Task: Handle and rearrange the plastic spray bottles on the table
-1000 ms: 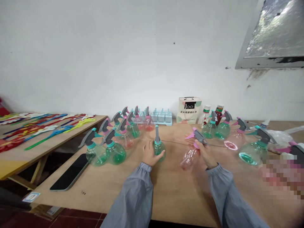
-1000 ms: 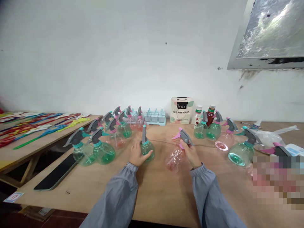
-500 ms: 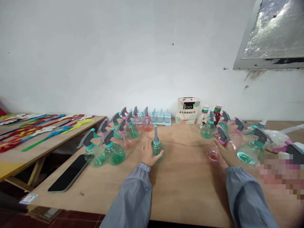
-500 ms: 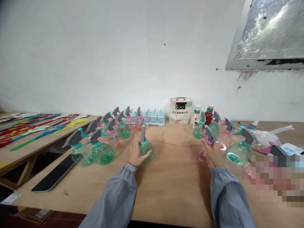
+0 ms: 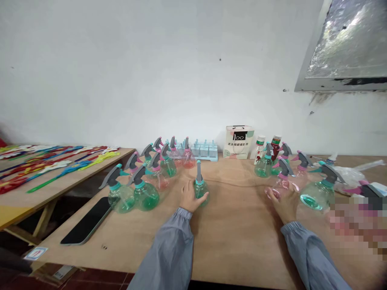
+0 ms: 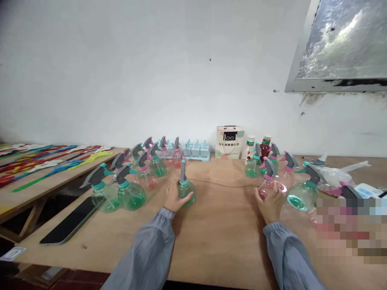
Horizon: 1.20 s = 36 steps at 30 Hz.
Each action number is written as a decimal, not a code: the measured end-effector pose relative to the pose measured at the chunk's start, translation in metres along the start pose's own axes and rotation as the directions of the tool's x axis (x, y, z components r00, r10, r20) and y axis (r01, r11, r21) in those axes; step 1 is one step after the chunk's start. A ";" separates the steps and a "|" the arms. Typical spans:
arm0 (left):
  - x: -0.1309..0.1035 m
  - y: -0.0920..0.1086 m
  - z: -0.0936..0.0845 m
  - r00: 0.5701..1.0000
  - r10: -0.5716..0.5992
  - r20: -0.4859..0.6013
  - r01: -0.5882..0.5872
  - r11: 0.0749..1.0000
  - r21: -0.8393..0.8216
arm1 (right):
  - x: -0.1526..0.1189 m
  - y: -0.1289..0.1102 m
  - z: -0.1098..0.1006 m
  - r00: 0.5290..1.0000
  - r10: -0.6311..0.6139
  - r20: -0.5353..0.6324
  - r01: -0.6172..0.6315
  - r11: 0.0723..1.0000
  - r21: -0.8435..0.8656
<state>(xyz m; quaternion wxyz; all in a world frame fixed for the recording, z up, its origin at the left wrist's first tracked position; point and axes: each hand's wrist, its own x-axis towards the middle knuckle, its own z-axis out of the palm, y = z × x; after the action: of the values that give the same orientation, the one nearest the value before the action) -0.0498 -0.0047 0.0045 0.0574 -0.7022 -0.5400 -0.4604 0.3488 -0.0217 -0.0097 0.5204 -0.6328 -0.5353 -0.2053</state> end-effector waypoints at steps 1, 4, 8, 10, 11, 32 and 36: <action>0.000 0.000 0.000 1.000 0.001 0.001 -0.001 1.000 0.000 | 0.003 0.003 0.005 1.000 -0.017 -0.007 0.017 0.999 -0.045; 0.000 -0.001 0.001 1.000 0.001 0.005 -0.001 1.000 -0.003 | 0.012 0.015 0.019 0.998 -0.056 -0.020 0.052 0.987 -0.154; -0.001 -0.003 0.002 1.000 -0.002 -0.005 0.002 1.000 -0.001 | 0.018 0.027 0.033 0.998 -0.057 -0.017 0.052 0.977 -0.204; -0.001 -0.003 0.003 1.000 0.004 -0.013 -0.004 1.000 -0.007 | 0.019 0.029 0.036 0.999 -0.052 -0.006 0.050 0.974 -0.220; -0.001 -0.004 0.003 1.000 0.006 -0.014 -0.006 1.000 -0.015 | 0.020 0.029 0.038 0.999 -0.050 -0.002 0.049 0.973 -0.226; -0.036 0.050 0.016 0.970 0.152 0.189 -0.054 0.896 -0.440 | -0.013 -0.091 0.015 0.923 -0.355 0.148 0.242 0.835 0.494; -0.053 0.067 0.019 0.921 0.303 0.247 -0.139 0.845 -0.517 | -0.022 -0.157 0.015 0.798 -0.451 0.401 0.027 0.690 0.723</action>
<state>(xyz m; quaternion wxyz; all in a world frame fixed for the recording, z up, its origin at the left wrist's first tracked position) 0.0162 -0.0581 -0.0161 -0.1567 -0.8167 -0.3221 -0.4524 0.1972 -0.0368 0.0356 0.5062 -0.3464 -0.7792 0.1287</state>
